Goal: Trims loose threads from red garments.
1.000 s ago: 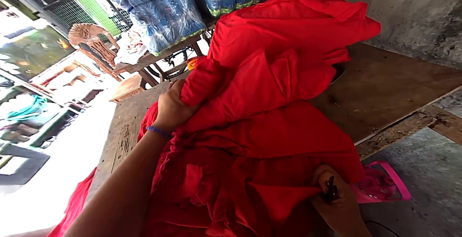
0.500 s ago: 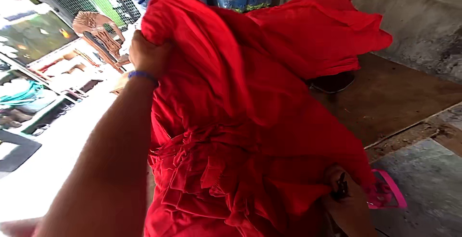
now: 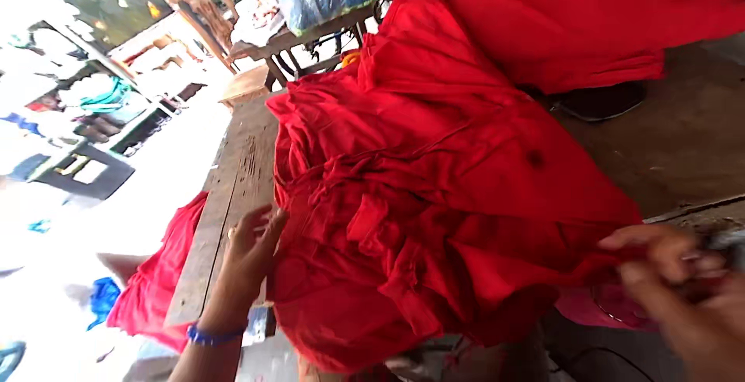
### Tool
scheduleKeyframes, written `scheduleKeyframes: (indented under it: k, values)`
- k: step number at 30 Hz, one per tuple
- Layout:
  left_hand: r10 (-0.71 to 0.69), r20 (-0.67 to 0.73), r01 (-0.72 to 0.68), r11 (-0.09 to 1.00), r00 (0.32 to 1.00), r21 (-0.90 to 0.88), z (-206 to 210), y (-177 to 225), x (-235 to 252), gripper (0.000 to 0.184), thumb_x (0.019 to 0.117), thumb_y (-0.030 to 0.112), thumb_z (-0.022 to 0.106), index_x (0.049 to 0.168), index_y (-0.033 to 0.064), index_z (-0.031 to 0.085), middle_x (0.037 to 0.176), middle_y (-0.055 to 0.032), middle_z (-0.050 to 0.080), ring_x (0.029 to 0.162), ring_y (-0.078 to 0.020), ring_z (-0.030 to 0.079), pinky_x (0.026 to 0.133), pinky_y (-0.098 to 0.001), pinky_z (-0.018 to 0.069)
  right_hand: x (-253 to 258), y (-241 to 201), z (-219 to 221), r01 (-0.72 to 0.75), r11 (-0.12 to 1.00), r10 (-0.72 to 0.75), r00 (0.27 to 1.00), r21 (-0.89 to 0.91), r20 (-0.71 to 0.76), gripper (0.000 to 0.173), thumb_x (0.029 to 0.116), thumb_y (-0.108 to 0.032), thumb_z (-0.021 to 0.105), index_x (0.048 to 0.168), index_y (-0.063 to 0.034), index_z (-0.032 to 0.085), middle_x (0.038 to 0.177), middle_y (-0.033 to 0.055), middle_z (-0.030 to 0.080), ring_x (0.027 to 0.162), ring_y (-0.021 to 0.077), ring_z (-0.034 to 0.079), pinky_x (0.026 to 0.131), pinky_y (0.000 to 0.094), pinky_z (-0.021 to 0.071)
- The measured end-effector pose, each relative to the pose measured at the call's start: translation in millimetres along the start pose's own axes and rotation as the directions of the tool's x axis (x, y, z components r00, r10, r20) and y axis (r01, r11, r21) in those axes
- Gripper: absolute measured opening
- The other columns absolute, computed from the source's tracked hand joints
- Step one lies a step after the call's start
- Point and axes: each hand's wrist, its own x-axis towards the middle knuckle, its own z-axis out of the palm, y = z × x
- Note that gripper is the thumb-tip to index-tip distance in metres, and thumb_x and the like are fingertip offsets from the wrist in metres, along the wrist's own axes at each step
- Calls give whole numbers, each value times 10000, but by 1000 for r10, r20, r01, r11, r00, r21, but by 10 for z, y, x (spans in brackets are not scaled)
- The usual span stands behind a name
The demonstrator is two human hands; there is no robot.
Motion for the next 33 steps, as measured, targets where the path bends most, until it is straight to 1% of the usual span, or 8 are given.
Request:
scheduleKeyframes:
  k: [3,5,9,16,20,26,29,33]
  values:
    - [-69,64,73,996,996,-54,36,-132,-609,680,1002,646,415,1391,104,547,1131,6,687,1005,-28,668,890,-304,579,214,189,-327,-94,961,50,984,-259,-170,374,973,-295,642,1190,-1,561,1085,15,625,785,-6,603,699,195,537]
    - [-65,114,76,993,991,-95,120,-125,-805,762,942,627,549,1518,150,406,1250,-36,653,1074,-78,662,926,-367,575,382,264,-344,-269,878,228,962,-395,-150,610,976,-405,624,1337,65,479,1124,129,575,948,89,592,849,308,527]
    - [-12,44,29,912,999,-408,284,-171,-743,954,706,110,860,1520,226,376,1227,-38,676,985,-139,724,789,-347,646,611,144,44,-433,764,406,899,-479,-164,586,941,-356,718,1279,53,471,1090,263,585,966,347,596,835,591,482]
    - [-37,-130,-29,882,991,-471,-233,-425,-534,660,809,-13,726,1418,160,543,1210,34,682,1001,-44,692,829,-266,613,676,-126,715,-279,907,225,954,-316,-198,324,929,-234,740,1018,-42,496,915,4,497,775,-8,479,723,196,444]
    - [-65,-170,-16,900,983,-436,-409,-710,-668,587,881,24,675,1425,176,519,1209,45,672,996,-38,687,831,-275,609,707,-55,1052,-217,931,181,973,-292,-146,336,942,-285,741,970,-79,477,860,-15,461,707,-2,432,664,195,407]
    - [-51,-223,-1,975,973,-224,-452,-857,-851,629,870,169,698,1471,194,518,1306,-15,649,1093,-92,666,883,-341,592,647,30,960,-306,941,271,937,-145,-222,366,845,-62,796,942,-109,446,880,-68,489,744,-68,469,688,133,429]
    - [224,-346,-211,975,911,77,-475,-578,-921,769,809,207,661,1518,10,435,1549,-254,381,1411,-321,402,1079,-507,417,579,58,942,-337,935,296,915,-115,-274,350,856,-47,785,917,-116,447,869,-81,502,732,-71,472,680,131,426]
    - [635,-194,-625,772,748,114,-293,80,-659,296,961,162,603,1174,-29,681,1290,-135,623,1245,-131,576,1049,-296,487,564,139,959,-280,957,250,927,-71,-280,247,933,-116,727,925,-127,481,830,-90,490,697,-69,468,673,127,440]
